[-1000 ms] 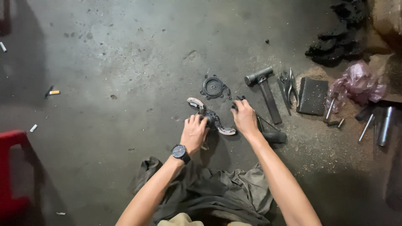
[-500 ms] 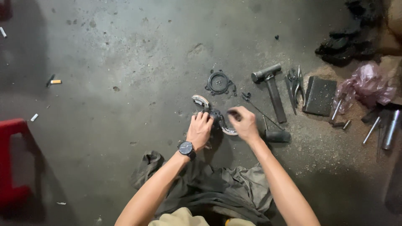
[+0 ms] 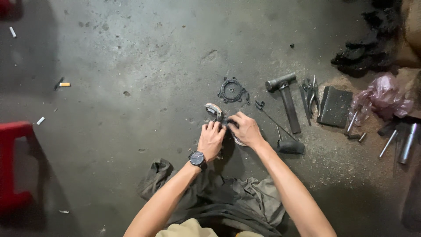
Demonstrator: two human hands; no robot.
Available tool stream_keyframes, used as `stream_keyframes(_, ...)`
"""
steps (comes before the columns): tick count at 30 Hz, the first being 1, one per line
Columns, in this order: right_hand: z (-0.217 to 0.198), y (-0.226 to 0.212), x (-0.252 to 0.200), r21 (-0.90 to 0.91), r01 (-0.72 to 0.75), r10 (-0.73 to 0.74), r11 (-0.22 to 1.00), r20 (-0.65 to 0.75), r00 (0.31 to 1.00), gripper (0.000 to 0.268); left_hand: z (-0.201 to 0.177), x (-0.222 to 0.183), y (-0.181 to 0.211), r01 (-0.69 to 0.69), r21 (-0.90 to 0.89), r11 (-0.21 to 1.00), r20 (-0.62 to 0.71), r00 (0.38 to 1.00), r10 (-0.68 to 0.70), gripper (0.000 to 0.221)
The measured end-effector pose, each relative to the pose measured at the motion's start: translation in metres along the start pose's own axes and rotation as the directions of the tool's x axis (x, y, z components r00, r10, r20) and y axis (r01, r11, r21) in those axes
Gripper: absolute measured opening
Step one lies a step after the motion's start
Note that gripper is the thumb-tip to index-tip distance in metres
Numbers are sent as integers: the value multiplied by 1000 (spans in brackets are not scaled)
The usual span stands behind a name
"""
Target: Disassembling and inspecting centrifugal clutch components of a motorcycle engine.
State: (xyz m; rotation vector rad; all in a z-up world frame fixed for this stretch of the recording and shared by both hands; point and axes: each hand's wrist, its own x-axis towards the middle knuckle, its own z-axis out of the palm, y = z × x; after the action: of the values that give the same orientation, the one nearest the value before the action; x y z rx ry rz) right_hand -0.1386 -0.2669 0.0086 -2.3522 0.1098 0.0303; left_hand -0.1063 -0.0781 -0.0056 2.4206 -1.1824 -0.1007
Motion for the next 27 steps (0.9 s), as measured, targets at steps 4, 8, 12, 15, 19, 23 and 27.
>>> stream_keyframes(4, 7, 10, -3, -76, 17, -18, 997, -13, 1000, 19, 4, -2, -1, 14, -2, 1000, -9, 1000, -14, 37)
stream_keyframes(8, -10, -6, -4, -67, -42, 39, 997, -44, 998, 34, 7, -4, -4, 9, -1, 1000, -21, 1000, -9, 38)
stream_keyframes(12, -38, -41, -20, -151, -6, 3, 988, -19, 1000, 66, -1, -2, -5, 7, -13, 1000, -10, 1000, -7, 40)
stream_keyframes(15, -48, -18, -32, -406, 42, -7, 913, 88, 996, 86, 0, -2, -8, -11, -26, 1000, 0, 1000, 11, 38)
stream_keyframes(19, -71, 17, -37, -385, -210, 97, 899, -292, 952, 40, 5, -4, -13, -31, -35, 999, 16, 999, 31, 35)
stream_keyframes(23, -49, 27, -34, -209, -308, 277, 928, -166, 946, 36, -3, 1, -12, -23, -68, 997, 9, 1000, 24, 36)
stream_keyframes(27, -32, 4, -30, -101, -218, 194, 971, -204, 959, 33, -4, 5, -15, -88, 39, 995, 23, 996, 87, 38)
